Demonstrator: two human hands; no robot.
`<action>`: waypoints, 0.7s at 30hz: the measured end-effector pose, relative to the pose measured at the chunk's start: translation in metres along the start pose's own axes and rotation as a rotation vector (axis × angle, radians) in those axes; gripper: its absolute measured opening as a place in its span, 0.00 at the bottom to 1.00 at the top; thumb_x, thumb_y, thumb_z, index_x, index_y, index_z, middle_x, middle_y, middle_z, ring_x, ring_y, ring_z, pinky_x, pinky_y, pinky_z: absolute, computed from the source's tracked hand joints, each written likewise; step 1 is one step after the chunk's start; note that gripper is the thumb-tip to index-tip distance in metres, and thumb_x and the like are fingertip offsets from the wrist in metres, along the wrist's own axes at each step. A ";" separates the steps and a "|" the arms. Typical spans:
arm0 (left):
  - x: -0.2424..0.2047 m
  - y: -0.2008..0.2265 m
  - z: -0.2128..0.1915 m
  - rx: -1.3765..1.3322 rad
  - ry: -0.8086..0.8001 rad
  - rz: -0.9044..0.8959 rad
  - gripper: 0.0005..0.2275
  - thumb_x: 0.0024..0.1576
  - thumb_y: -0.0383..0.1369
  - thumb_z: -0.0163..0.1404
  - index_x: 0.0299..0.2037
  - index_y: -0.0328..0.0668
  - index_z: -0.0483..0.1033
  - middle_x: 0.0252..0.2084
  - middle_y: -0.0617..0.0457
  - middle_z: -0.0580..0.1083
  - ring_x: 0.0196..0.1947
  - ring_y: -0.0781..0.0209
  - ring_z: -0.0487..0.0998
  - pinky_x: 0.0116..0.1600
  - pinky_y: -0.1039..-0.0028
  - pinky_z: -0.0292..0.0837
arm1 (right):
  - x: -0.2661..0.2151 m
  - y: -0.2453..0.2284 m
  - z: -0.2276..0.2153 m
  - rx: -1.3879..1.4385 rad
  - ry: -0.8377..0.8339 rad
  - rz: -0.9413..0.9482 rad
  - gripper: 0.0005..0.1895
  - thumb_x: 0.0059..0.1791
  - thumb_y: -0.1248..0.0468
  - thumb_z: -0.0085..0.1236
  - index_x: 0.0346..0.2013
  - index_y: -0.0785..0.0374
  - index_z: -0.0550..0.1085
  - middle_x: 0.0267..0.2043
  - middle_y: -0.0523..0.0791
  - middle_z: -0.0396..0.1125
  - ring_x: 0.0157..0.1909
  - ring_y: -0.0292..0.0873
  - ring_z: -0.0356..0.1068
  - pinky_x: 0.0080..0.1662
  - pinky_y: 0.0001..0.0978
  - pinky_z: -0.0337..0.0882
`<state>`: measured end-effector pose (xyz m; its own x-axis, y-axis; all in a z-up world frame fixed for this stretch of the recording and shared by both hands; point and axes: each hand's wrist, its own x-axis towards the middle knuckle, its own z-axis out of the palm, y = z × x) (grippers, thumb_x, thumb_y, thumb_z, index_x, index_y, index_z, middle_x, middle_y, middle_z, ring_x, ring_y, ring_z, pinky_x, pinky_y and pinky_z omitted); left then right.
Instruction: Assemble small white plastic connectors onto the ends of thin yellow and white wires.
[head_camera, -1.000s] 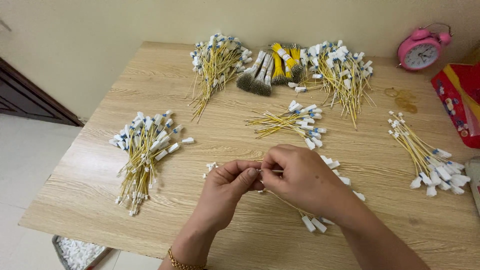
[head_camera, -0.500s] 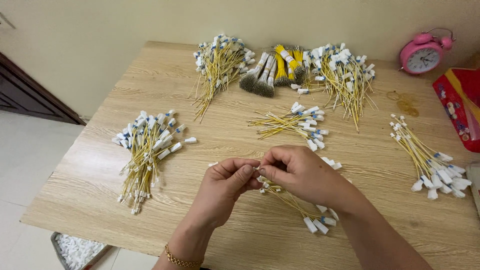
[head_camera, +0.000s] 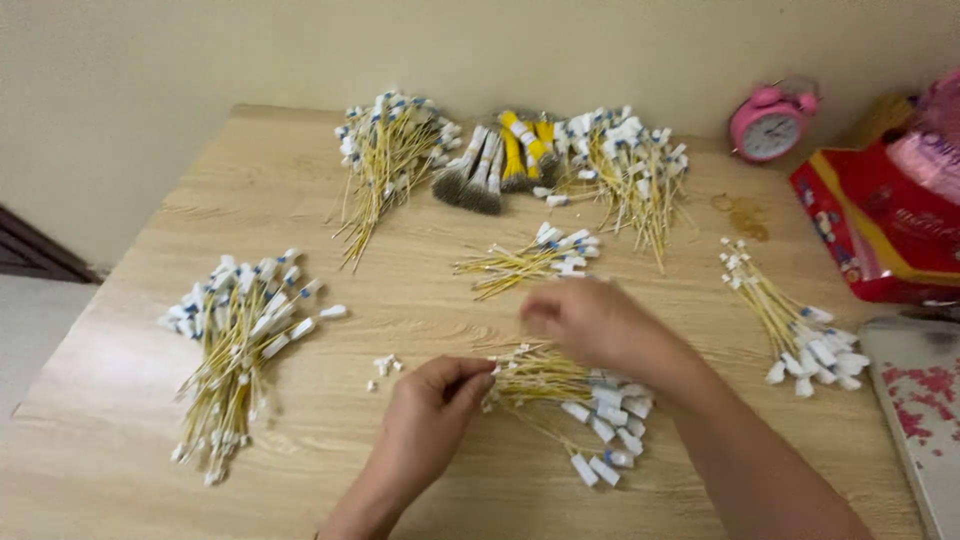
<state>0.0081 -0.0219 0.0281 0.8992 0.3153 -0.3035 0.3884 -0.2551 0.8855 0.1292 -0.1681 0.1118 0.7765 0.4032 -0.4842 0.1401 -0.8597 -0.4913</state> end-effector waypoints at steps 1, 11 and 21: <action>0.004 -0.008 0.002 -0.005 -0.005 0.009 0.10 0.57 0.31 0.56 0.45 0.44 0.88 0.28 0.58 0.82 0.23 0.73 0.72 0.29 0.84 0.68 | 0.026 0.014 -0.006 -0.004 0.010 0.005 0.11 0.57 0.57 0.48 0.42 0.54 0.78 0.42 0.40 0.78 0.27 0.34 0.67 0.33 0.24 0.71; 0.006 -0.028 -0.008 0.351 0.089 0.167 0.15 0.52 0.38 0.61 0.50 0.59 0.83 0.41 0.66 0.81 0.24 0.71 0.79 0.31 0.80 0.77 | 0.163 0.061 -0.018 -0.352 0.303 -0.227 0.14 0.53 0.64 0.48 0.51 0.54 0.77 0.54 0.45 0.71 0.47 0.42 0.71 0.54 0.37 0.72; 0.001 -0.008 -0.017 0.295 0.223 0.405 0.14 0.51 0.36 0.60 0.49 0.56 0.83 0.41 0.64 0.81 0.30 0.68 0.81 0.32 0.75 0.78 | 0.115 0.045 -0.043 -0.190 0.591 -0.329 0.13 0.57 0.57 0.45 0.48 0.55 0.76 0.46 0.41 0.72 0.31 0.35 0.67 0.38 0.28 0.70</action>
<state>0.0019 -0.0038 0.0266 0.9365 0.3166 0.1510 0.0894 -0.6316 0.7701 0.2510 -0.1735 0.0652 0.8718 0.4600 0.1686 0.4879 -0.7843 -0.3833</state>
